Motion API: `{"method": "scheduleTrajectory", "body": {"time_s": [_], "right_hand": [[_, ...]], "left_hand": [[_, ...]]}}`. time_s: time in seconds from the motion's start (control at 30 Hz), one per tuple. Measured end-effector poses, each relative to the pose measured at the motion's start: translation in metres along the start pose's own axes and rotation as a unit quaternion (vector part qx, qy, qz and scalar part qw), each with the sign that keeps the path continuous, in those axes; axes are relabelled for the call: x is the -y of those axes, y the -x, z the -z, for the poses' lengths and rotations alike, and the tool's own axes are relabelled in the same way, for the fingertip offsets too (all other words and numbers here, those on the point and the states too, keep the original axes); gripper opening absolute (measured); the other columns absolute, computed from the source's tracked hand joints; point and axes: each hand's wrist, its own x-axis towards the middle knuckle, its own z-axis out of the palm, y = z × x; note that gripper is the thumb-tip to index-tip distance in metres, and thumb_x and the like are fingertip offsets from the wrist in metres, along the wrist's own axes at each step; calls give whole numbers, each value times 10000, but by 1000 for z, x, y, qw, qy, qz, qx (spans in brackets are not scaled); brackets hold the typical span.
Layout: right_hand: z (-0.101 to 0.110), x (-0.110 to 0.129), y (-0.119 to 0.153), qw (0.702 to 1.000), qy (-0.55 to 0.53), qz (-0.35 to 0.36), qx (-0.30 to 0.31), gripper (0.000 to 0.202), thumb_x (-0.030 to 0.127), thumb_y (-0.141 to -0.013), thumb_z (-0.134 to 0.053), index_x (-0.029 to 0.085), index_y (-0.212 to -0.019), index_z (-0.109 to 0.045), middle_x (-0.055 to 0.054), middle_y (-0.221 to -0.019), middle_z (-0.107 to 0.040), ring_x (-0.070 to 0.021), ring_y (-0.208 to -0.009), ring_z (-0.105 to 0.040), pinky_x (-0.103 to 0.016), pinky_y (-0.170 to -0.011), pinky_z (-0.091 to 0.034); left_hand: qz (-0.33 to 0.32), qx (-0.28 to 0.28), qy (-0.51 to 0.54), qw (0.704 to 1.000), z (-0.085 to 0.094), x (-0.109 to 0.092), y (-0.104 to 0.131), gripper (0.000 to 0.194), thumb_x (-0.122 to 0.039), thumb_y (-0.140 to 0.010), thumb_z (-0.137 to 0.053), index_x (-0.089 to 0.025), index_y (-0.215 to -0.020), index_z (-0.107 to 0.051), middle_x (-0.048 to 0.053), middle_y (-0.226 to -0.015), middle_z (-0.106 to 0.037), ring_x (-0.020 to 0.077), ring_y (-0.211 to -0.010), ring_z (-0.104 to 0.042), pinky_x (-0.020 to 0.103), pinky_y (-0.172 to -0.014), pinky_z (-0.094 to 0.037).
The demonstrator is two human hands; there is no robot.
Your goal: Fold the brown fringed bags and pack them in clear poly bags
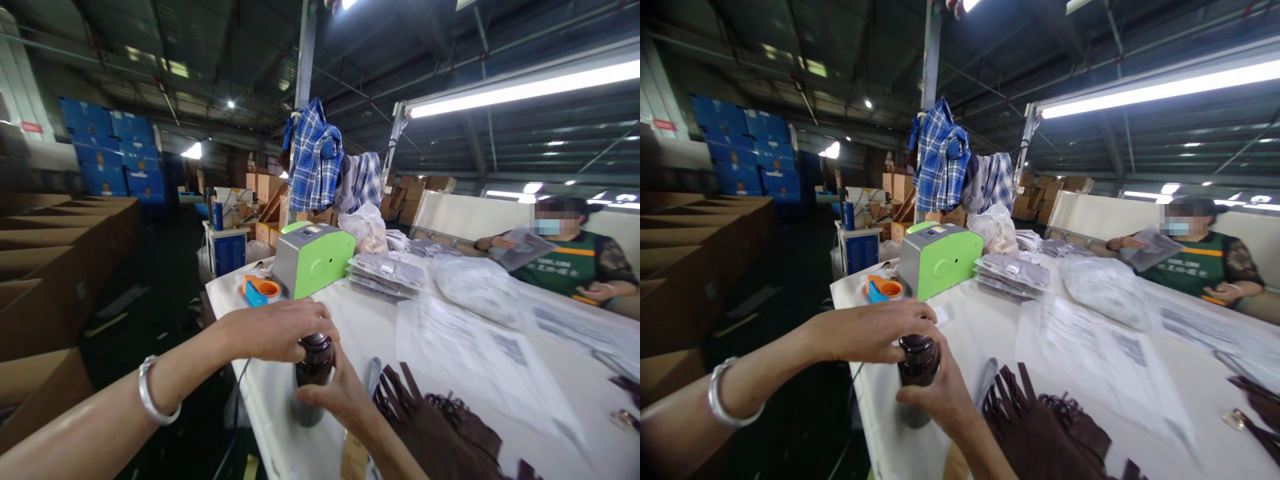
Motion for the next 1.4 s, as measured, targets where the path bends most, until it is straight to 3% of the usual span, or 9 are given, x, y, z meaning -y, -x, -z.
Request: {"method": "scheduleTrajectory", "body": {"time_s": [0.17,0.33,0.4,0.5,0.57,0.67,0.93,1.13,1.4], "right_hand": [[1,8,-2,999,-32,-25,32,859,90,-503,-791,228,-1299,-500,-22,-1220,-620,-271,-1156,-536,-407,-999,-419],[4,5,-4,999,3,-18,32,807,67,-494,-778,211,-1252,-543,-34,-1222,-615,-276,-1153,-534,-402,-991,-427],[4,3,-5,999,-2,-20,27,809,76,-500,-776,215,-1258,-531,-31,-1211,-619,-271,-1133,-544,-400,-982,-432],[5,3,-4,999,6,-43,20,782,102,-510,-766,209,-1246,-524,-24,-1128,-648,-265,-1046,-576,-404,-932,-457],[5,4,-4,999,20,-45,12,773,113,-515,-757,204,-1246,-523,-25,-1121,-649,-266,-1050,-571,-402,-933,-451],[4,6,-3,999,23,-20,7,810,123,-530,-746,207,-1294,-490,-31,-1194,-624,-268,-1122,-535,-394,-980,-414],[-6,0,0,998,46,-26,-28,682,127,-508,-697,203,-1167,-536,-4,-999,-655,-232,-898,-574,-338,-777,-472],[-13,1,7,997,59,-31,-36,635,134,-508,-693,205,-1121,-544,14,-905,-650,-212,-821,-582,-314,-719,-488],[-27,19,19,998,64,-20,-7,761,98,-474,-706,213,-1206,-531,-31,-1079,-668,-277,-1020,-600,-383,-929,-469]], "left_hand": [[72,-23,-80,994,-8,4,-11,406,-487,-750,-722,-251,-1065,-619,9,-907,-611,231,-835,-612,319,-720,-463],[136,-67,-179,972,-23,5,-16,639,-769,-769,-508,-167,-941,-634,82,-838,-659,307,-783,-647,405,-684,-492],[115,-72,-139,981,-21,5,-12,645,-722,-767,-575,-170,-1098,-617,123,-1048,-669,337,-967,-636,455,-826,-497],[48,-25,-32,998,-13,7,-1,715,-429,-774,-728,-285,-1397,-408,107,-1450,-464,312,-1277,-479,457,-1031,-407],[25,4,14,1000,-9,8,4,711,-189,-798,-673,-330,-1425,-370,67,-1497,-417,264,-1322,-441,407,-1075,-372],[13,2,44,999,-6,10,2,644,-49,-778,-589,-315,-1354,-477,35,-1352,-555,214,-1217,-532,325,-1038,-400],[123,-30,-11,992,2,4,-5,539,-393,-666,-739,-279,-1164,-567,5,-988,-630,247,-881,-621,347,-748,-479],[181,-134,88,970,6,2,11,483,-410,-683,-723,-296,-1128,-574,-28,-988,-646,205,-861,-617,312,-740,-465],[245,-352,329,841,-10,29,66,418,-428,-812,-633,-211,-1160,-554,46,-1085,-676,237,-980,-633,366,-862,-497]]}}
